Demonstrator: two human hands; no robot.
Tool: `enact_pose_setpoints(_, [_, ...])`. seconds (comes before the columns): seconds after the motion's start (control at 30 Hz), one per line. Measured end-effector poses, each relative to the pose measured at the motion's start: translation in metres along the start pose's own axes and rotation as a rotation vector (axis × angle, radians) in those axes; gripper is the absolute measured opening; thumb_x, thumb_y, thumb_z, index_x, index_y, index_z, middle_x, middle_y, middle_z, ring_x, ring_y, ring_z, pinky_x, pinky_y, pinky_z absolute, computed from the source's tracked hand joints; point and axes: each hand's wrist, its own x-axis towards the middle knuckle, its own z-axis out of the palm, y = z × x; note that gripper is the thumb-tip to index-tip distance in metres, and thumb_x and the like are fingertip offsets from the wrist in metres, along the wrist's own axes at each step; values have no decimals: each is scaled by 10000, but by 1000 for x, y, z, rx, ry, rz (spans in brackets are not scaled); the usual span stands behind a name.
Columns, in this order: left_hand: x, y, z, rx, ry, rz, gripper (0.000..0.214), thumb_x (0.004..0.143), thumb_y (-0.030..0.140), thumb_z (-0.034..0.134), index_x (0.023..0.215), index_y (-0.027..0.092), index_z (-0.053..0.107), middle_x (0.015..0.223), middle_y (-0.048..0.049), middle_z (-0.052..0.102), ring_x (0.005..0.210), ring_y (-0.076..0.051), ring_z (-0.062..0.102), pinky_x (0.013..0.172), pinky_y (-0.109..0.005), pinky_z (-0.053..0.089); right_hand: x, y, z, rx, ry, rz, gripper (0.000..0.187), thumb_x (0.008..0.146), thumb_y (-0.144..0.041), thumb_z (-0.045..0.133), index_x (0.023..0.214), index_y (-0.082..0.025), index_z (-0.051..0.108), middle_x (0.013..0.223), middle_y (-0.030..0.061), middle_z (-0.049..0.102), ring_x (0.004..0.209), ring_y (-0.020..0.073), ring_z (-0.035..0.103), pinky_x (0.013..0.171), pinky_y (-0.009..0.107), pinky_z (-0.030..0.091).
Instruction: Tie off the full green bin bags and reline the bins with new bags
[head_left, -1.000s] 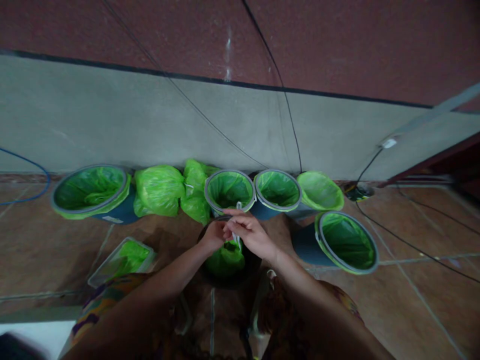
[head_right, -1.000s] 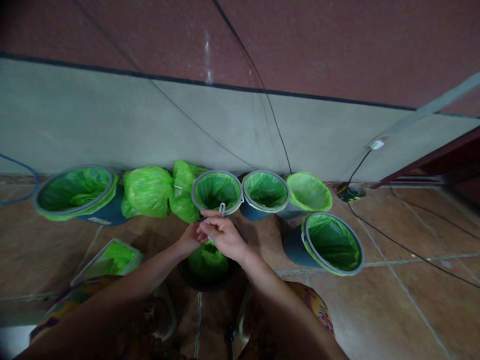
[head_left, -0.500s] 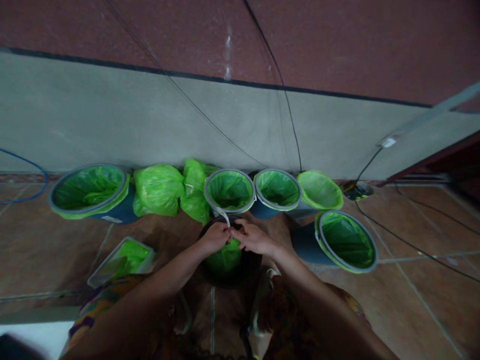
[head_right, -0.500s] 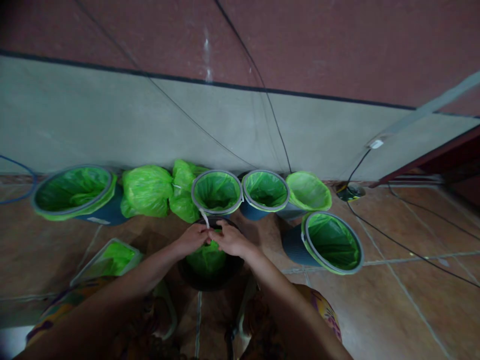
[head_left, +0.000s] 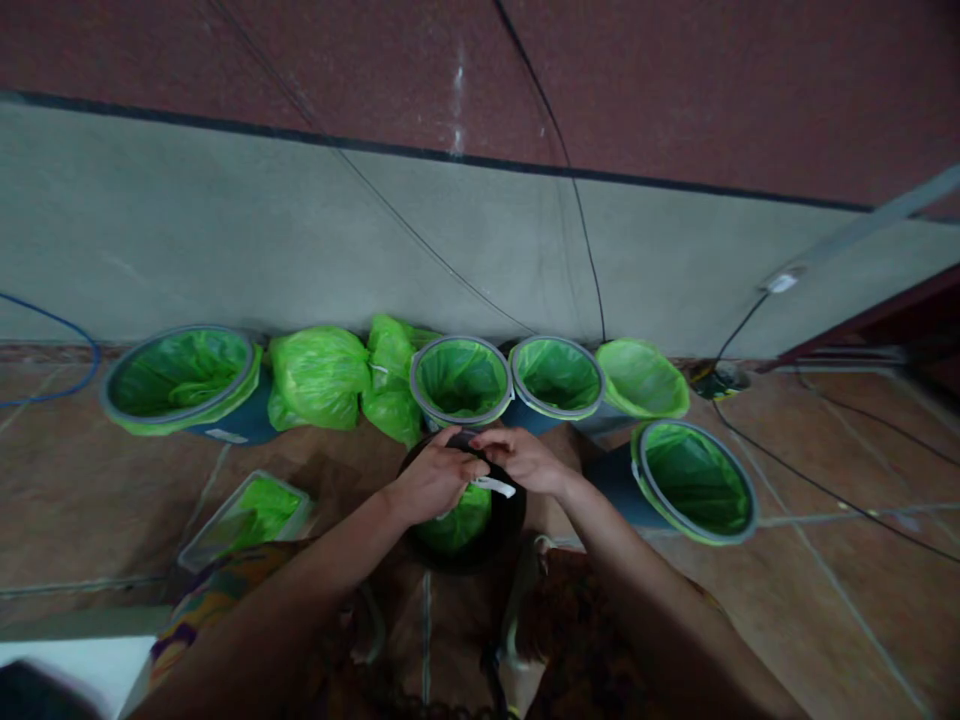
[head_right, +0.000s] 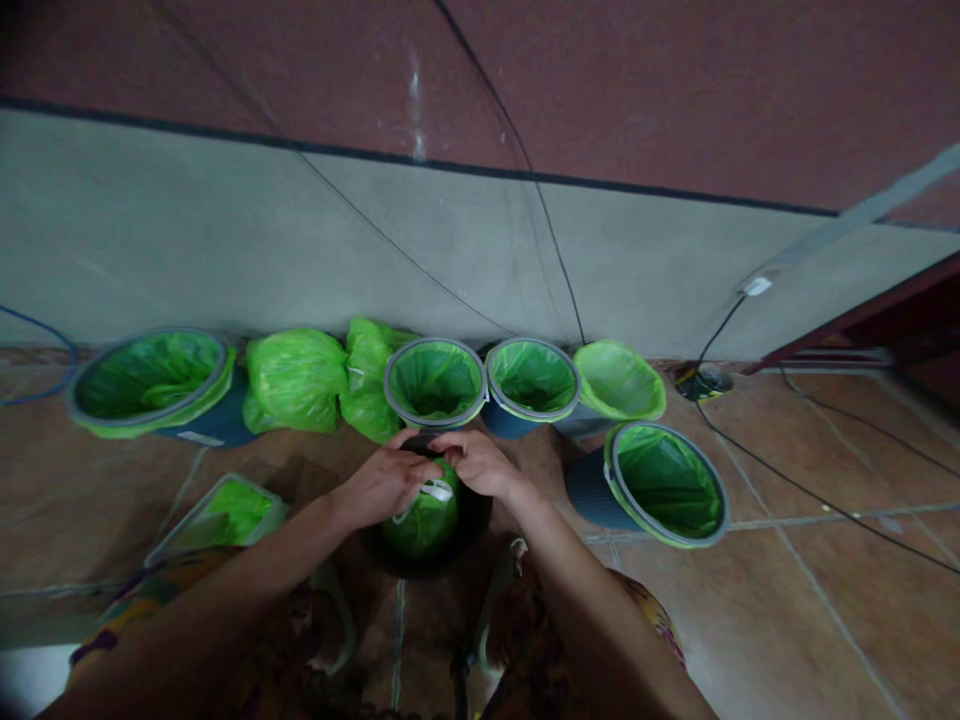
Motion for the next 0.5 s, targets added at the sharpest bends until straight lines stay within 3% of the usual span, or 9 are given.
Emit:
enact_pose_setpoints(0.13, [-1,2,-6,17,105,14,252,870,159,429,947,230,658,949,-41,713,848,-165,631,1129,-442,173,1,-8,6,378,-170,-73,229,728,-339,663,843,-142,678,772,13,654,697,131,555,673,252,437])
enact_pose_setpoints(0.27, [-5,-1,-10,49,230,39,207,880,258,492,1001,245,660,1119,-48,688,954,-185,629,1137,-460,154,-4,-19,6,424,-240,-28,253,762,-355,646,927,-163,658,759,-18,605,629,92,492,586,207,406])
enact_pose_setpoints(0.4, [-6,-7,-9,60,289,-28,251,899,259,458,1045,270,661,1149,-30,670,1008,-184,606,1142,-460,109,-2,-17,4,252,-81,28,252,830,-389,549,863,-161,652,694,-17,559,587,96,474,540,206,400])
enact_pose_setpoints(0.5, [-3,-13,-4,-136,248,-262,181,848,275,512,893,249,685,983,-35,697,970,-205,604,1133,-446,125,1,-12,2,-104,106,54,253,873,-327,476,773,-163,640,694,17,586,630,124,518,599,240,424])
